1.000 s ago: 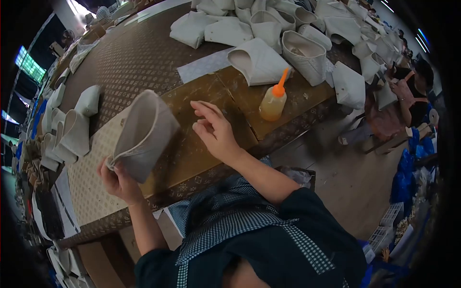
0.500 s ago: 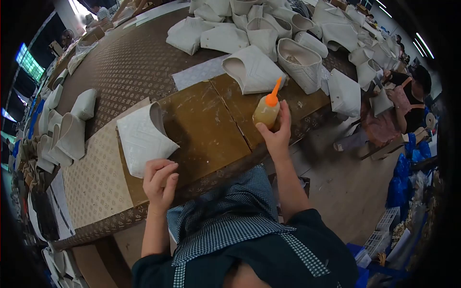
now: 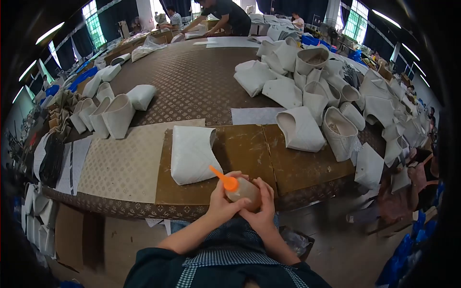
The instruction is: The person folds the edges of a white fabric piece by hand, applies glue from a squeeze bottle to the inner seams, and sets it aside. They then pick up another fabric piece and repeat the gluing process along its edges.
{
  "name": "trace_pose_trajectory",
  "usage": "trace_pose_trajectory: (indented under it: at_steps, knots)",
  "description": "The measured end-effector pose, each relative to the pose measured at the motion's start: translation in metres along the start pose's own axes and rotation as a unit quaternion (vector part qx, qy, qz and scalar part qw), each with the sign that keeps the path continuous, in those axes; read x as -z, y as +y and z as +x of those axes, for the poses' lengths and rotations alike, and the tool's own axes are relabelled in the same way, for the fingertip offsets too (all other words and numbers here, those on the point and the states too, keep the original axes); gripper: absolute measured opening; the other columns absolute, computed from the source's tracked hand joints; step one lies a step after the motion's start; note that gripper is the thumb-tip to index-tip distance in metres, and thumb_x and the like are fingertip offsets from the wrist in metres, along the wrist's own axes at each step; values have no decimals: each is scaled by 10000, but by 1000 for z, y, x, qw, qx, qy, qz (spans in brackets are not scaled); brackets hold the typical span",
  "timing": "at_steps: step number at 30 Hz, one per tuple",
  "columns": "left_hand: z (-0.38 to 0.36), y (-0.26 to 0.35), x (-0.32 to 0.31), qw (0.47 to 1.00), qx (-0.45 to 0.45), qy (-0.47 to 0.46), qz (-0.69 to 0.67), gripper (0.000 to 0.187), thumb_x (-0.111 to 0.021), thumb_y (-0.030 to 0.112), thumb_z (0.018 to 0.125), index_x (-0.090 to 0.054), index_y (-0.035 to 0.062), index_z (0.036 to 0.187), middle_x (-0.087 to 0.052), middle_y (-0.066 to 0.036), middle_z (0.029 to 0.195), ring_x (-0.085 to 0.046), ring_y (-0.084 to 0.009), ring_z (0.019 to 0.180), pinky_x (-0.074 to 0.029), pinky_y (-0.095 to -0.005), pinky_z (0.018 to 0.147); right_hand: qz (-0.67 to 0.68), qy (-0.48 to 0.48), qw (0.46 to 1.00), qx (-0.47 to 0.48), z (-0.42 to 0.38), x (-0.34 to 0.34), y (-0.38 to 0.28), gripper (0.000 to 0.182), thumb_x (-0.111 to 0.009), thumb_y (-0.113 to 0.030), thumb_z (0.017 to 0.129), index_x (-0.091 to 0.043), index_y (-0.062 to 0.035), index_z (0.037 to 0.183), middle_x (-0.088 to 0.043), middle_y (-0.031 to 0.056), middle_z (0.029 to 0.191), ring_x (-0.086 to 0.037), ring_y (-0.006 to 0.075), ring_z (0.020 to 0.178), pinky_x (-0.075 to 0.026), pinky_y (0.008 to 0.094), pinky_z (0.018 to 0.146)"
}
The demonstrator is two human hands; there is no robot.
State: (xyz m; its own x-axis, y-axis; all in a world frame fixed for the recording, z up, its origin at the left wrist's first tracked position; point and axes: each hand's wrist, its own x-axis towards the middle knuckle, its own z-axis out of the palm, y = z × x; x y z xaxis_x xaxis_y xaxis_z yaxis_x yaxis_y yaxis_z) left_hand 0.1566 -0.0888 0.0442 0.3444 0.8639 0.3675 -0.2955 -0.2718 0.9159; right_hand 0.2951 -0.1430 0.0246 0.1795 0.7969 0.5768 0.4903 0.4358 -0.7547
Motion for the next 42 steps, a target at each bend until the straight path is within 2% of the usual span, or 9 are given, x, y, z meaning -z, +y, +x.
trace_pose_trajectory:
  at_steps: [3, 6, 8, 12, 16, 20, 28, 35, 42]
  knots:
    - [0, 10, -5, 994, -51, 32, -90, 795, -835, 254, 760, -386, 12, 1369, -544, -167, 1302, -531, -266, 1227, -436, -412, 1027, 396, -27, 896, -200, -6, -7, -4, 825, -766, -301, 834, -300, -93, 1482, -437, 93, 1419, -478, 275, 1271, -411, 402, 1055]
    - [4, 12, 0, 998, -61, -31, -9, 804, -841, 231, 749, -397, 12, 1382, -541, -148, 1322, -527, -259, 1231, -432, -391, 1029, 585, -31, 762, -276, -12, -19, -8, 760, -603, -475, 928, -260, -103, 1494, -403, 87, 1454, -450, 265, 1311, -434, 413, 1043]
    - [4, 21, 6, 991, -55, -79, 91, 804, -840, 230, 742, -414, 3, 1384, -515, -150, 1354, -518, -281, 1238, -430, -387, 1025, 618, -20, 727, -298, -13, -18, -2, 745, -519, -544, 942, -271, -103, 1489, -423, 93, 1439, -483, 268, 1276, -460, 428, 1011]
    - [-6, 32, 56, 891, -228, 69, 386, 787, -804, 183, 754, -403, -28, 1397, -455, -198, 1370, -462, -360, 1262, -392, -414, 1045, 683, 10, 673, -283, -13, -5, 29, 748, -501, -587, 934, -306, -108, 1475, -508, 130, 1351, -585, 266, 1130, -511, 428, 940]
    - [-18, 15, 107, 823, -79, 313, 467, 764, -731, 126, 790, -347, -43, 1429, -400, -233, 1389, -413, -373, 1272, -344, -424, 1070, 551, 122, 793, -229, 10, 22, 14, 859, -696, -531, 834, -333, -68, 1460, -507, 130, 1348, -538, 263, 1215, -465, 418, 1019]
    - [-6, -31, 133, 909, 16, 352, 224, 670, -621, 253, 929, -317, -27, 1457, -449, -210, 1367, -458, -309, 1238, -347, -402, 1064, 510, 173, 820, -194, 9, 33, 36, 851, -738, -492, 813, -357, -62, 1440, -492, 113, 1368, -512, 273, 1257, -458, 434, 1037]
    - [11, -24, 148, 950, 5, 256, 180, 409, -531, 183, 977, -537, -28, 1327, -598, -98, 1237, -555, -161, 1102, -419, -287, 966, 508, 194, 818, -186, 6, 54, 36, 856, -773, -435, 801, -344, -56, 1438, -476, 129, 1371, -497, 270, 1266, -435, 445, 1067]
    - [7, 0, 150, 975, 99, 186, 67, 356, -521, 129, 962, -591, -31, 1273, -648, -85, 1165, -577, -131, 1050, -427, -256, 944, 431, 221, 863, -142, 7, 77, 33, 888, -805, -373, 781, -325, -39, 1448, -482, 156, 1363, -485, 279, 1273, -423, 446, 1070]
    - [25, 0, 127, 980, 90, 152, 93, 308, -527, 100, 947, -634, -40, 1200, -646, -49, 1087, -566, -115, 1007, -420, -247, 907, 306, 249, 911, -120, 3, 81, 44, 809, -809, -153, 768, -353, -72, 1432, -502, 143, 1317, -511, 258, 1224, -457, 407, 1034]
